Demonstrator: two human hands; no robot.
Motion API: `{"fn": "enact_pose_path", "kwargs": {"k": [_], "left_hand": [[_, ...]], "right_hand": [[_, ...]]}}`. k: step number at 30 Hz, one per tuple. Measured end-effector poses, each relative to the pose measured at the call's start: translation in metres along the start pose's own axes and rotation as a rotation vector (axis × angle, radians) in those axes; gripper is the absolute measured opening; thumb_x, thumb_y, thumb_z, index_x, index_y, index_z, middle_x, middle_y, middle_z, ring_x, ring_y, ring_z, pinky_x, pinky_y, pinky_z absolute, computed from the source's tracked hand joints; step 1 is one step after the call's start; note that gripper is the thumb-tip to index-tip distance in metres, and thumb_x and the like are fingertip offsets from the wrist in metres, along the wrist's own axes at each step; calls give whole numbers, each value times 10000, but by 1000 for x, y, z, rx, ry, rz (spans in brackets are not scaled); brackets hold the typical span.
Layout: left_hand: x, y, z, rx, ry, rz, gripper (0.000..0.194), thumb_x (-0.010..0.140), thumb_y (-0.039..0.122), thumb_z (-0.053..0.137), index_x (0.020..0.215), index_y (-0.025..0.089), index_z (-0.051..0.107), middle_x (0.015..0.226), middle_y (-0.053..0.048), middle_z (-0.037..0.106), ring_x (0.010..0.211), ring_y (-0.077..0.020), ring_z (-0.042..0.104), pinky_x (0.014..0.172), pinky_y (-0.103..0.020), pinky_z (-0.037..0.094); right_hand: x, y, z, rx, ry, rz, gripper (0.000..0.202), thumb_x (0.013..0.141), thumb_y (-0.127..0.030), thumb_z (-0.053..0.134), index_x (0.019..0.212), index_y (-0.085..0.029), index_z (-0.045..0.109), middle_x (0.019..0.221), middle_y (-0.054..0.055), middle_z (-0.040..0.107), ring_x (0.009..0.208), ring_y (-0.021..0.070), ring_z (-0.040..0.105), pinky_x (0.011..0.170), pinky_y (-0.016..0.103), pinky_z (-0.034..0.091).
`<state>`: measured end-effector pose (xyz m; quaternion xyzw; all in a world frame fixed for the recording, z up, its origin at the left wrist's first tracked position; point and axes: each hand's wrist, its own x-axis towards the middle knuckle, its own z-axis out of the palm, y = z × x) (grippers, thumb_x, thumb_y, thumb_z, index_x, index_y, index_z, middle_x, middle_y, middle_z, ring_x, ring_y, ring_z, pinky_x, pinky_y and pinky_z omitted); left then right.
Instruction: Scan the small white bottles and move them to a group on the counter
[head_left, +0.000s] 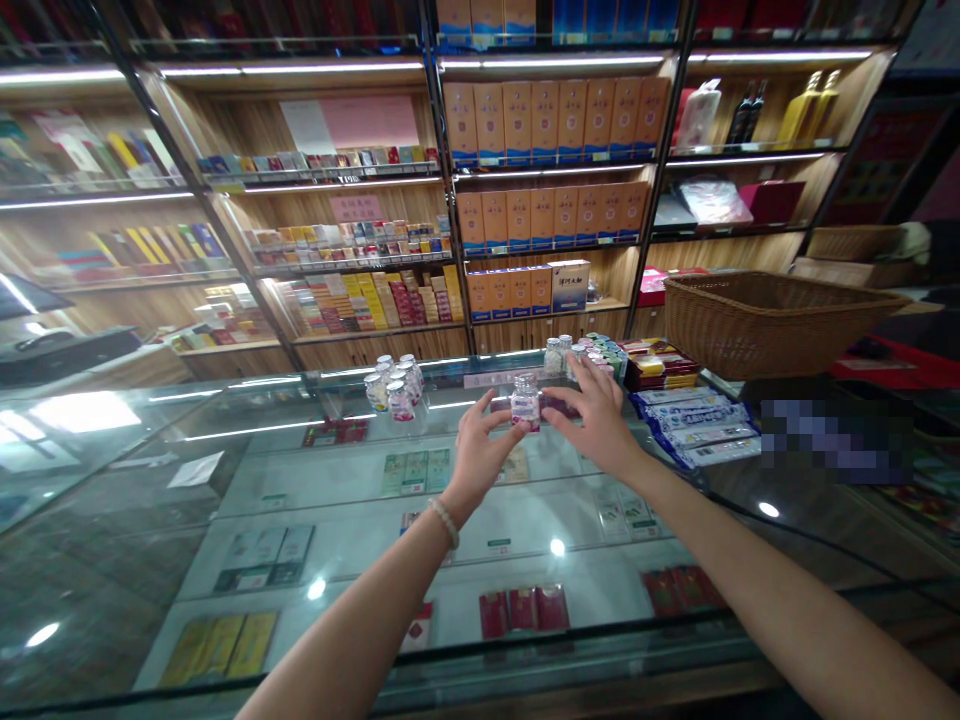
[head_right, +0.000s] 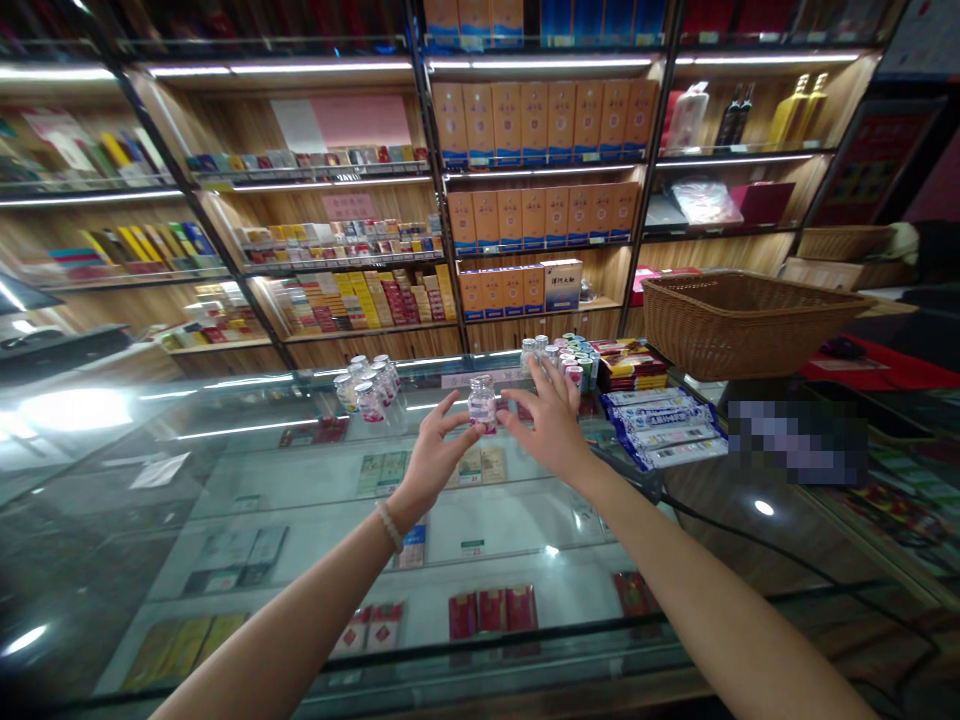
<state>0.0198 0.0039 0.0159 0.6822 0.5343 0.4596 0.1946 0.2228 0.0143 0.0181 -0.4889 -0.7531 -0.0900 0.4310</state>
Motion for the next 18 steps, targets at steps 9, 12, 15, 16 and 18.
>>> {"fn": "enact_pose_path", "kwargs": {"k": [9, 12, 15, 16, 18], "left_hand": [[-1, -1, 3, 63, 10, 13, 207, 812, 416, 785, 994, 321, 809, 1528, -36, 523, 1430, -319, 421, 1211, -549, 286], [-1, 2, 2, 109, 31, 21, 203, 806, 402, 795, 991, 320, 808, 1522, -44, 527, 1425, -320, 425, 1202, -550, 297], [3, 8, -4, 161, 44, 27, 211, 790, 391, 813, 989, 320, 806, 1515, -49, 533, 1417, -324, 437, 1197, -557, 301], [5, 10, -7, 180, 49, 28, 211, 783, 387, 820, 982, 317, 805, 1511, -52, 536, 1417, -327, 440, 1197, -559, 300], [11, 14, -16, 216, 58, 37, 207, 774, 380, 827, 966, 306, 804, 1506, -60, 540, 1420, -330, 439, 1198, -563, 297]], "right_hand": [[-3, -8, 1, 9, -5, -3, 309, 960, -470, 554, 1068, -305, 791, 1602, 65, 436, 1490, 343, 326, 1135, 638, 287], [-3, -10, 3, 16, -6, 0, 303, 959, -446, 556, 1070, -292, 792, 1593, 77, 449, 1491, 341, 327, 1140, 638, 285], [-1, -13, 6, 43, 13, 8, 318, 962, -442, 543, 1078, -282, 792, 1582, 87, 464, 1486, 346, 336, 1136, 648, 286], [2, -15, 7, 53, 20, 9, 323, 965, -440, 534, 1081, -283, 791, 1579, 86, 468, 1483, 347, 341, 1133, 654, 287], [8, -20, 8, 71, 30, 8, 326, 969, -434, 524, 1084, -282, 789, 1574, 89, 475, 1480, 347, 348, 1132, 659, 290]]}}
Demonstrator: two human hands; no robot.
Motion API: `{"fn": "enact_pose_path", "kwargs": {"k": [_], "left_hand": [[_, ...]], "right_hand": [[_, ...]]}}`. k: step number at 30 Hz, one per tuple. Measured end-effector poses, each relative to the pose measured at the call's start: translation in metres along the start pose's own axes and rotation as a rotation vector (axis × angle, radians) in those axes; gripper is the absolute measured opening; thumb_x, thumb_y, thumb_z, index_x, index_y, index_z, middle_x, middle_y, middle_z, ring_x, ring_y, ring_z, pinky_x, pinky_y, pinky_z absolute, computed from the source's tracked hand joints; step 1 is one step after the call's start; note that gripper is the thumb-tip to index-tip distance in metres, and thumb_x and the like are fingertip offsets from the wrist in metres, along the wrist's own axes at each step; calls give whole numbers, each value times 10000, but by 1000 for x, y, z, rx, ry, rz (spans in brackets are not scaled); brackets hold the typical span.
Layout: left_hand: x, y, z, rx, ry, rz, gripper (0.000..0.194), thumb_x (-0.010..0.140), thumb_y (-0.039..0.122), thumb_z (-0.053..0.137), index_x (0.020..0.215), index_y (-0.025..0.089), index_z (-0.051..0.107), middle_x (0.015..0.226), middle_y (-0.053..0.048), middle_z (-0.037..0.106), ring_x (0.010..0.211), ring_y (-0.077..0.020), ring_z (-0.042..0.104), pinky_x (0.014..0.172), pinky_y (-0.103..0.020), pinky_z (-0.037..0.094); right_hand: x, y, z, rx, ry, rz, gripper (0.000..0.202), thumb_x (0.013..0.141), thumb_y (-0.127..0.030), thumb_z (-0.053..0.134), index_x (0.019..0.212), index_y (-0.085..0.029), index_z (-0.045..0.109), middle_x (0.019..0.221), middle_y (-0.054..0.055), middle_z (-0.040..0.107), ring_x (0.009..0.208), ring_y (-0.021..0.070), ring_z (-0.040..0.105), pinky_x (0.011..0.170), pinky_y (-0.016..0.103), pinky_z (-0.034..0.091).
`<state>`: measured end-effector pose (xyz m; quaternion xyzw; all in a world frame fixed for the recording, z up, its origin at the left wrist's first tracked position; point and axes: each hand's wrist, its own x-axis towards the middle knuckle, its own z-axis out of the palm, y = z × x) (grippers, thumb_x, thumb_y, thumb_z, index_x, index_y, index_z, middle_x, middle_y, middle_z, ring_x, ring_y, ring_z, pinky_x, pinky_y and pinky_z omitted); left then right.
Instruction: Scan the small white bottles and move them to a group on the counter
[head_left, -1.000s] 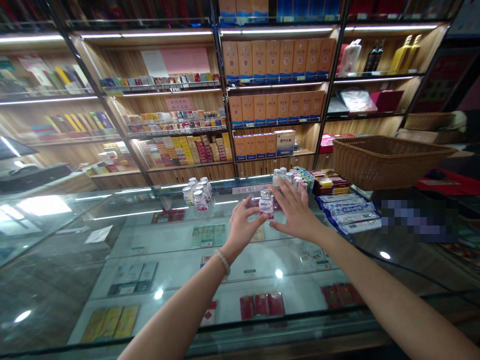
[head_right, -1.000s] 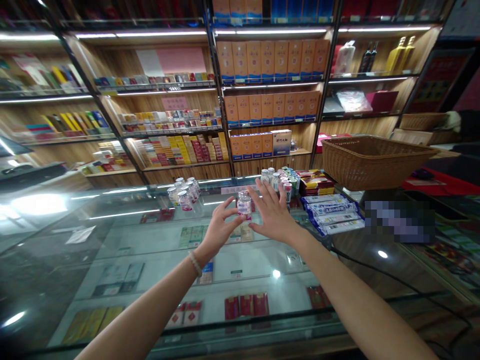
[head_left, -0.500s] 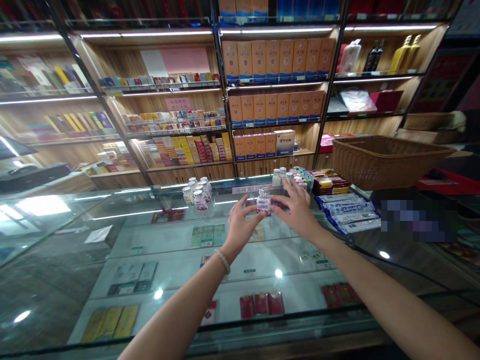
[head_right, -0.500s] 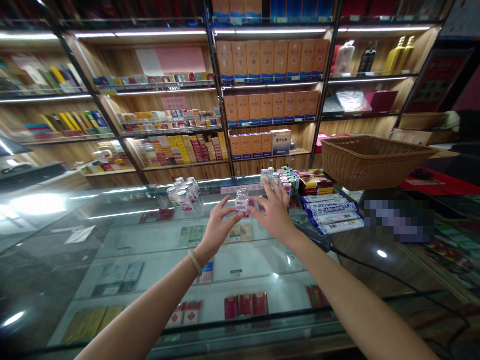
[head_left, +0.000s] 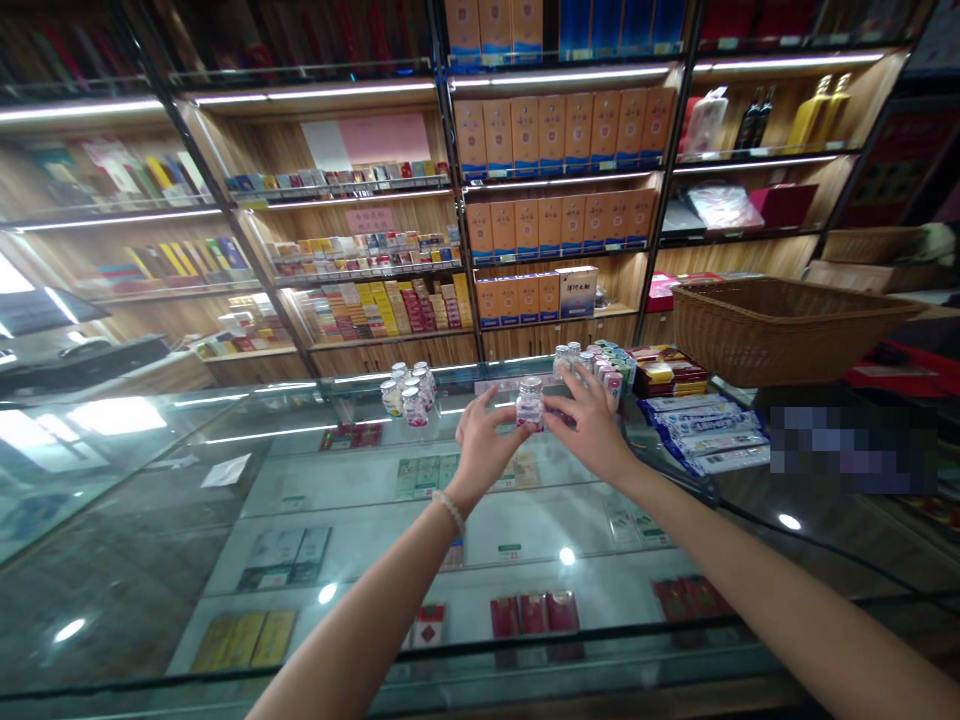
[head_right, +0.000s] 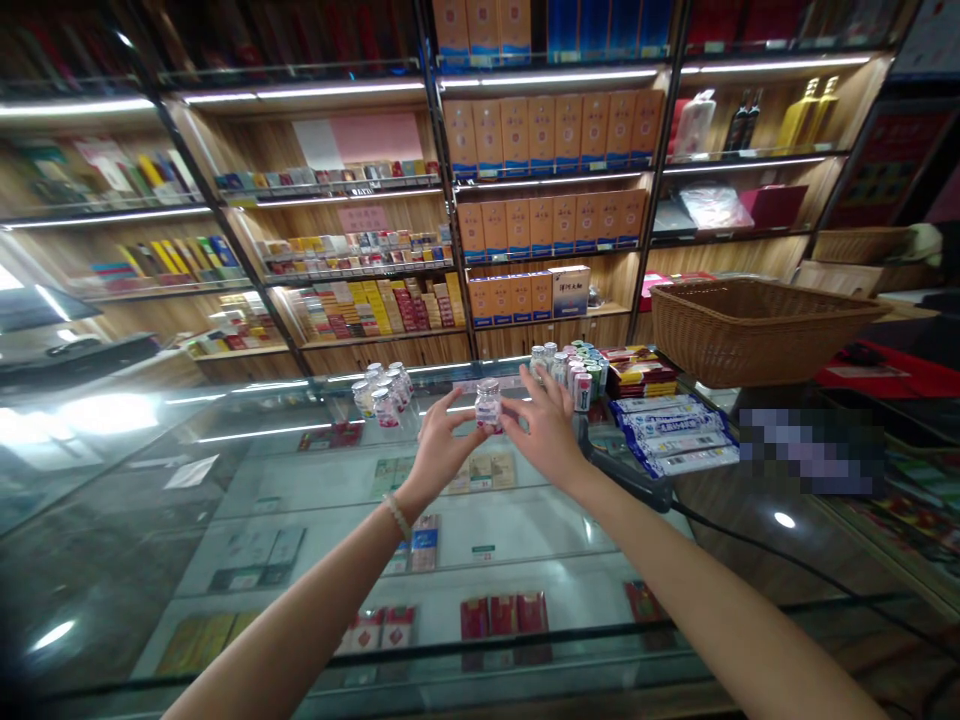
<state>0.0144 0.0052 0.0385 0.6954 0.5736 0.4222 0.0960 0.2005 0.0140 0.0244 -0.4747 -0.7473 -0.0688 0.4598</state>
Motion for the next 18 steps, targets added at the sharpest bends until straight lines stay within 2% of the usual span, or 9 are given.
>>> {"fn": "enact_pose_path", "kwargs": {"k": [4, 8, 14, 18], "left_hand": [[11, -4, -25, 67, 19, 60, 194, 776, 395, 822, 945, 302, 805, 1477, -58, 559, 1415, -330, 436, 1203, -557, 297], [14, -18, -54, 136, 48, 89, 214, 772, 418, 823, 961, 318, 809, 1477, -45, 557, 1408, -340, 433, 1219, -559, 272], [5, -49, -94, 247, 93, 111, 214, 786, 434, 809, 958, 307, 805, 1472, -39, 567, 1384, -322, 459, 1199, -530, 329], [-6, -70, -113, 334, 123, 80, 201, 782, 412, 811, 946, 297, 808, 1461, -41, 581, 1364, -320, 485, 1184, -514, 362]], "right_hand": [[16, -18, 2, 43, -23, -3, 299, 958, -411, 559, 1086, -270, 790, 1561, 102, 491, 1485, 340, 343, 1140, 641, 299], [28, -46, 11, 70, -57, -1, 267, 955, -382, 585, 1098, -280, 786, 1569, 93, 482, 1493, 336, 327, 1142, 634, 289], [33, -87, 42, 185, -74, 25, 233, 949, -394, 618, 1073, -291, 786, 1554, 87, 503, 1480, 322, 342, 1149, 644, 242], [30, -111, 62, 243, -117, 32, 215, 943, -353, 635, 1076, -274, 785, 1557, 96, 500, 1485, 310, 340, 1161, 616, 239]]}}
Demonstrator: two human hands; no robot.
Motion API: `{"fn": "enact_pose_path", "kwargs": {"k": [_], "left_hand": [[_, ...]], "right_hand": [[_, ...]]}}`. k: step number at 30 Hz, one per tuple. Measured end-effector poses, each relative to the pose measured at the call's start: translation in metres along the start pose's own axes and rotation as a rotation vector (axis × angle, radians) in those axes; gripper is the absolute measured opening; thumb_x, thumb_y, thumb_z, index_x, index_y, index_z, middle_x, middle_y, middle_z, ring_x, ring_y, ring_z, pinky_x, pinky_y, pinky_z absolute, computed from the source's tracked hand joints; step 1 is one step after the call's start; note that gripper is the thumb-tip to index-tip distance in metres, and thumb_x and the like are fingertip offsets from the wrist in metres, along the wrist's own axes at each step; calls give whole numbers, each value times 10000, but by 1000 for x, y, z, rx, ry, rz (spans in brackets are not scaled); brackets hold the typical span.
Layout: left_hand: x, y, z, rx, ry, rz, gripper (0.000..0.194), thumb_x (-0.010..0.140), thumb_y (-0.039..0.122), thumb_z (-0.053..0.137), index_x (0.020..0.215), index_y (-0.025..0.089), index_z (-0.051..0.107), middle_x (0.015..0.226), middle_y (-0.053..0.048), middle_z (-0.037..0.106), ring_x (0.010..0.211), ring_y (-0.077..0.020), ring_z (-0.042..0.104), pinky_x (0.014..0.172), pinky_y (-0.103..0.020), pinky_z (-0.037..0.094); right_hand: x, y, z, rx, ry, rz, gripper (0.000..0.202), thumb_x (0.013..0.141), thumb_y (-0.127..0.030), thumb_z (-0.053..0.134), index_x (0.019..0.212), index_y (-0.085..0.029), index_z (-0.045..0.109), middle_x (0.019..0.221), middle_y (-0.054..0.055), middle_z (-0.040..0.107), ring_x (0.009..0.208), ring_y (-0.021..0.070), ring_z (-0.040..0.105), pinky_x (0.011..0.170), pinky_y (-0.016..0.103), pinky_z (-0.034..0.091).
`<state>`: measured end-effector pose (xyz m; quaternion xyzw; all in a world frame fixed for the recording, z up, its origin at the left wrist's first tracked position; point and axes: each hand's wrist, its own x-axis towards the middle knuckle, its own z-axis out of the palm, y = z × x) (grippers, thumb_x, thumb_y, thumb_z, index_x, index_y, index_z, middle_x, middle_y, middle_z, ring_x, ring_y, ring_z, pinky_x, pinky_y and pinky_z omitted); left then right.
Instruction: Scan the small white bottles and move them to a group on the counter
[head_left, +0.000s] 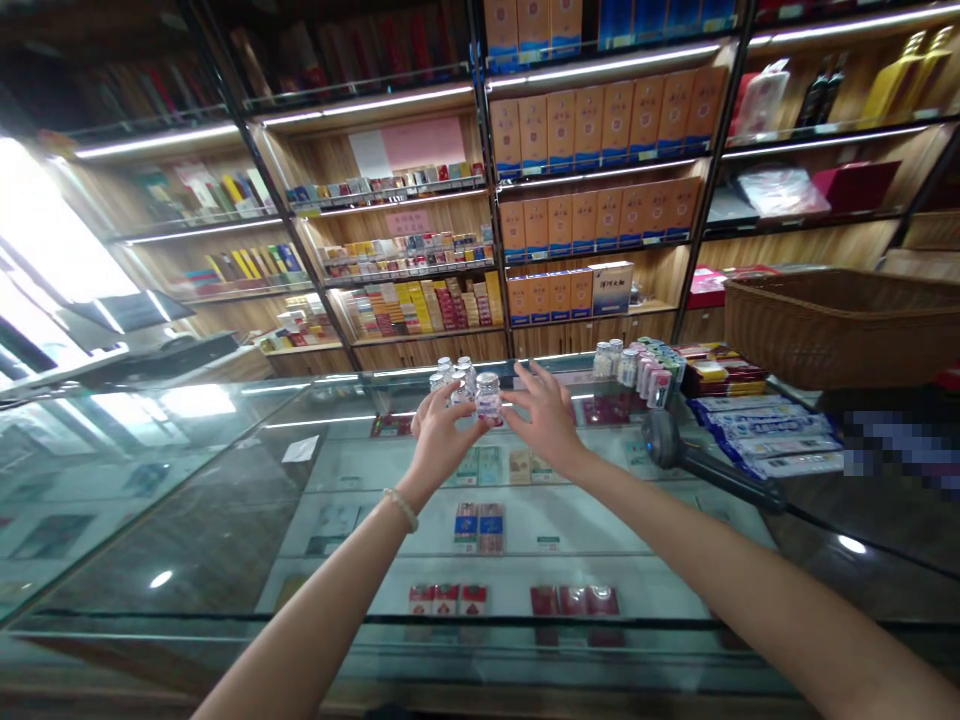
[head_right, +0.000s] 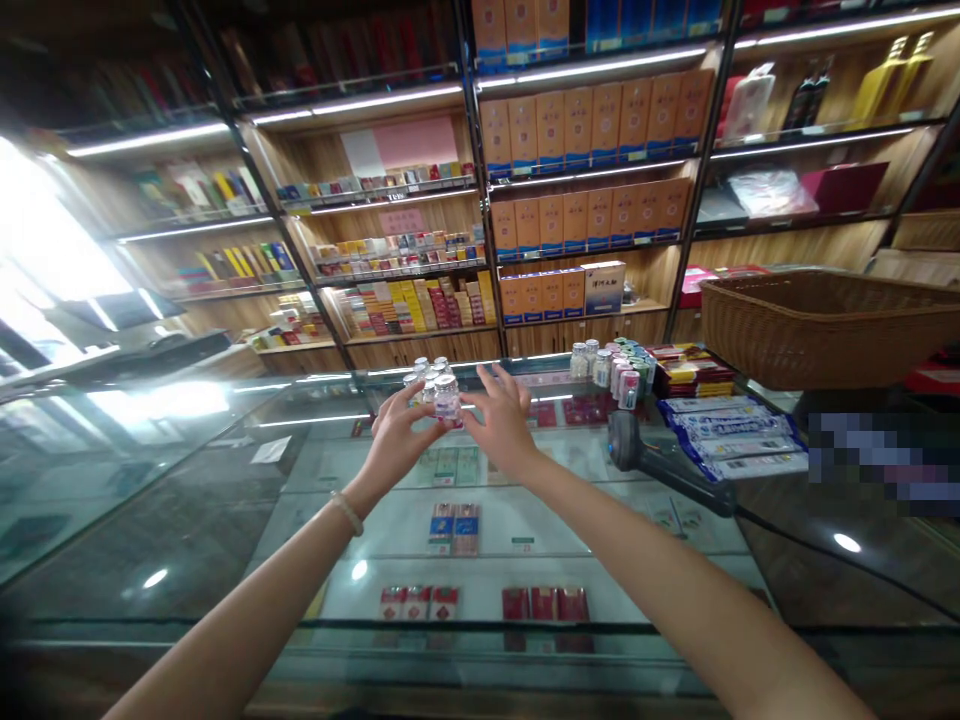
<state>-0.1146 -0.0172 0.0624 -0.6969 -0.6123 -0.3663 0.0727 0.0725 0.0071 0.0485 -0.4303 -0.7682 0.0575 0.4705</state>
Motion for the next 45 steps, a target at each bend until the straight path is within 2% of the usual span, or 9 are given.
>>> {"fn": "enact_pose_path", "kwargs": {"k": [4, 9, 15, 21, 26, 31, 37, 40, 45], "left_hand": [[-8, -21, -6, 41, -2, -3, 198, 791, 407, 807, 966, 313, 814, 1446, -36, 595, 1338, -316, 510, 1170, -503, 385], [-5, -45, -6, 52, -18, -4, 226, 823, 428, 777, 1004, 299, 817, 1462, -58, 573, 1363, -314, 481, 1185, -494, 364], [0, -75, 8, 52, -70, -29, 254, 841, 428, 752, 1040, 279, 810, 1512, -75, 518, 1399, -320, 446, 1201, -516, 340], [1, -93, 24, 84, -100, -40, 271, 844, 438, 737, 1054, 284, 812, 1502, -83, 523, 1403, -334, 441, 1209, -516, 336], [2, -102, 33, 124, -125, -67, 281, 842, 421, 738, 1044, 243, 816, 1497, -115, 522, 1413, -344, 432, 1221, -515, 310], [1, -107, 42, 152, -111, -64, 235, 836, 415, 738, 997, 268, 824, 1496, -93, 531, 1422, -359, 404, 1217, -563, 284], [0, -110, 46, 174, -127, -51, 201, 826, 399, 745, 970, 283, 823, 1487, -70, 553, 1407, -343, 409, 1226, -551, 277], [2, -109, 45, 197, -145, -65, 208, 840, 388, 729, 992, 279, 820, 1495, -81, 544, 1409, -343, 407, 1223, -563, 266], [4, -98, 43, 260, -183, -94, 253, 875, 377, 685, 1061, 259, 810, 1534, -130, 499, 1440, -397, 358, 1203, -639, 234]], "right_hand": [[0, -13, 18, 5, -39, 1, 213, 945, -346, 636, 1084, -277, 782, 1553, 97, 505, 1487, 311, 342, 1155, 619, 238], [7, -21, 37, 12, -52, 25, 212, 949, -341, 632, 1086, -281, 782, 1560, 93, 496, 1488, 301, 338, 1166, 613, 197], [11, -20, 72, -5, -65, 94, 213, 951, -326, 627, 1090, -274, 780, 1554, 98, 505, 1481, 280, 344, 1161, 558, 220], [10, -14, 96, -34, -101, 153, 235, 972, -356, 586, 1067, -274, 785, 1532, 98, 531, 1459, 292, 358, 1129, 556, 240], [11, -11, 109, -43, -122, 185, 222, 969, -336, 585, 1034, -278, 789, 1528, 97, 536, 1463, 288, 354, 1131, 554, 227], [10, -5, 119, -75, -129, 182, 222, 962, -331, 591, 1055, -278, 786, 1533, 85, 532, 1460, 284, 349, 1129, 538, 230], [11, -2, 121, -127, -171, 167, 223, 954, -321, 605, 1079, -277, 783, 1540, 80, 525, 1455, 286, 358, 1127, 523, 239], [13, -3, 121, -124, -174, 169, 221, 954, -316, 605, 1075, -264, 783, 1537, 82, 529, 1459, 285, 357, 1133, 522, 236], [16, -3, 124, -133, -160, 181, 254, 978, -335, 562, 1053, -249, 788, 1533, 95, 531, 1460, 291, 357, 1138, 533, 227]]}}
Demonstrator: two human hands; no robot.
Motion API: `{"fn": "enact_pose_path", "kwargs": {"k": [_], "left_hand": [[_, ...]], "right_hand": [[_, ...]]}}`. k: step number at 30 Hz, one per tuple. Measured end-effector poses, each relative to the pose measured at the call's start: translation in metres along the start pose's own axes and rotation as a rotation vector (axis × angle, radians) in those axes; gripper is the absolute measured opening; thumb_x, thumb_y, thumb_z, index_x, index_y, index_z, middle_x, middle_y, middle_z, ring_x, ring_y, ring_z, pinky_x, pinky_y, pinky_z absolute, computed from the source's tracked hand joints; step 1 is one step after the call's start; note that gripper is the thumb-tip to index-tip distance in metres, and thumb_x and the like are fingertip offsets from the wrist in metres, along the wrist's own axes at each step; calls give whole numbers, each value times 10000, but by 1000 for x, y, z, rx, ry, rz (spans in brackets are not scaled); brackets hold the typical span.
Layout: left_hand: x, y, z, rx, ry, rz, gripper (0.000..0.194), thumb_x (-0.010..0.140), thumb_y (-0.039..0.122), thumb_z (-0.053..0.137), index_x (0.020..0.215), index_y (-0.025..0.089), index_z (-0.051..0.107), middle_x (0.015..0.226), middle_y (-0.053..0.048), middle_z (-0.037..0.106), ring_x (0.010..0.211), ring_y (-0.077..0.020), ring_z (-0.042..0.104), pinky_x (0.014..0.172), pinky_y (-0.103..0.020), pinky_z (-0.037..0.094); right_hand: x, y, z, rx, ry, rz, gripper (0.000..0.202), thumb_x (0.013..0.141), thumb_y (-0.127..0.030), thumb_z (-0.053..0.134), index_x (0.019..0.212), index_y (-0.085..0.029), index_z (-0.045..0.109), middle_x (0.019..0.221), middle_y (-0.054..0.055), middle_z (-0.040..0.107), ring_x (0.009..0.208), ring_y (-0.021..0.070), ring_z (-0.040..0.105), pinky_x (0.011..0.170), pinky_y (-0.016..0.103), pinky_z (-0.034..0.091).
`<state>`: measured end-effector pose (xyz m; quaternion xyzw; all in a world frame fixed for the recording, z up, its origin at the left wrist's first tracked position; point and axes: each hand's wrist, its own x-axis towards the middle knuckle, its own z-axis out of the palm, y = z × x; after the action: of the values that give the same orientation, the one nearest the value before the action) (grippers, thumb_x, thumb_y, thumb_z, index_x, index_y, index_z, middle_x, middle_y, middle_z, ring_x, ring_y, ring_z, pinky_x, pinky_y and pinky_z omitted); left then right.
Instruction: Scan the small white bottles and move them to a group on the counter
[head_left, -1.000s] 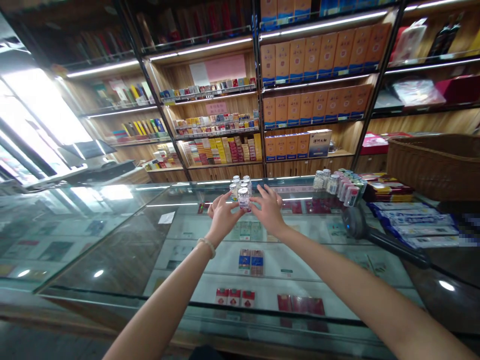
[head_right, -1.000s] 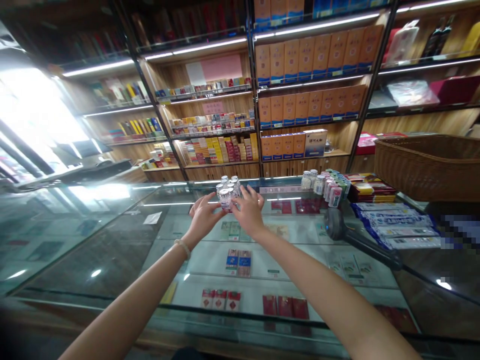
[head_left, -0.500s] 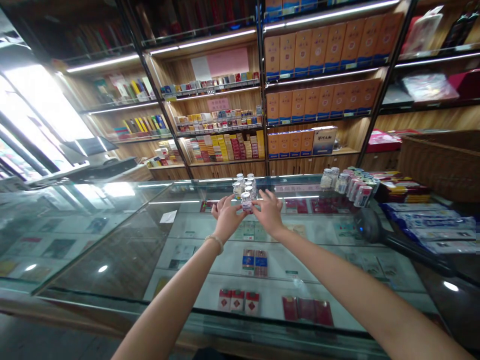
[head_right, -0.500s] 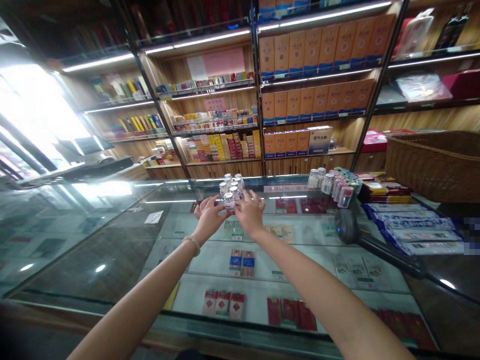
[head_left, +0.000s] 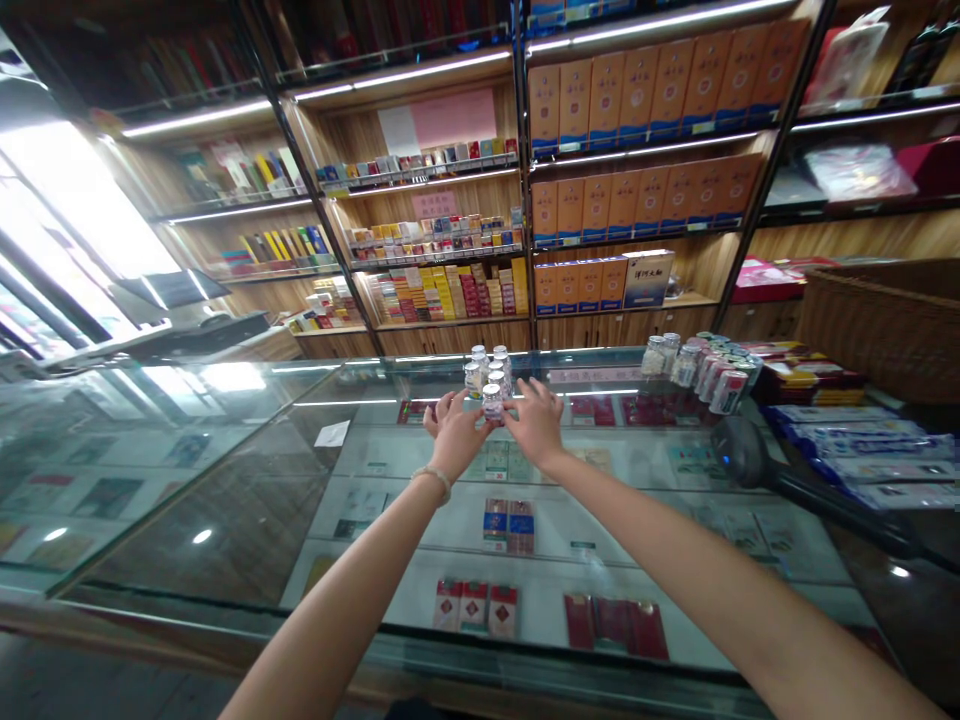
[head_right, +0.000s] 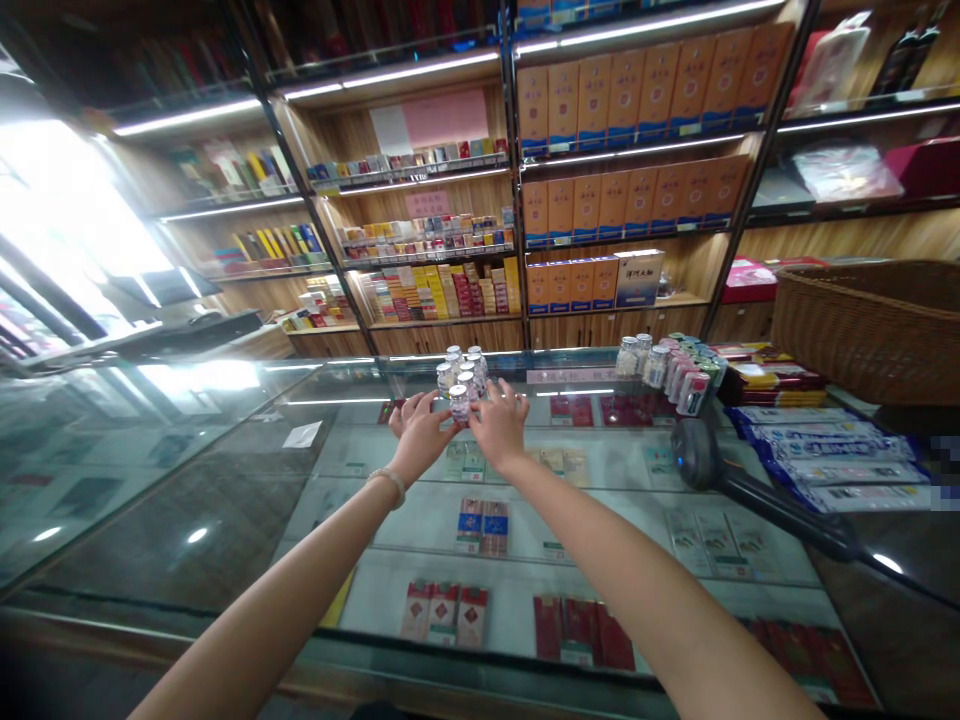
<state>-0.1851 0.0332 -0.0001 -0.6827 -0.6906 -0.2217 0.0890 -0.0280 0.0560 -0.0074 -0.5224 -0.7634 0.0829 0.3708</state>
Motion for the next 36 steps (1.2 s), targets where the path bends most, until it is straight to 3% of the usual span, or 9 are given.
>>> {"fn": "enact_pose_path", "kwargs": {"k": [8, 22, 36], "left_hand": [[-6, 14, -3, 75, 36, -44, 290, 899, 378, 651, 1137, 261, 769, 1596, -154, 421, 1471, -425, 293, 1183, -694, 168], [-6, 14, 4, 97, 46, -33, 303, 929, 341, 607, 1192, 288, 749, 1583, -130, 447, 1464, -394, 322, 1187, -663, 204], [0, 12, 6, 31, 31, -61, 302, 919, 329, 607, 1176, 277, 756, 1578, -131, 456, 1457, -421, 328, 1172, -688, 215]], "right_hand": [[1, 2, 5, 2, 49, 3, 245, 975, -344, 569, 1021, -234, 783, 1532, 102, 532, 1458, 285, 354, 1133, 526, 228], [1, 7, 6, 29, 76, 32, 204, 954, -336, 605, 985, -251, 789, 1504, 92, 564, 1441, 281, 380, 1119, 530, 235], [7, 6, 9, 29, 59, 49, 203, 953, -328, 601, 983, -263, 791, 1498, 81, 571, 1424, 285, 396, 1100, 526, 262]]}}
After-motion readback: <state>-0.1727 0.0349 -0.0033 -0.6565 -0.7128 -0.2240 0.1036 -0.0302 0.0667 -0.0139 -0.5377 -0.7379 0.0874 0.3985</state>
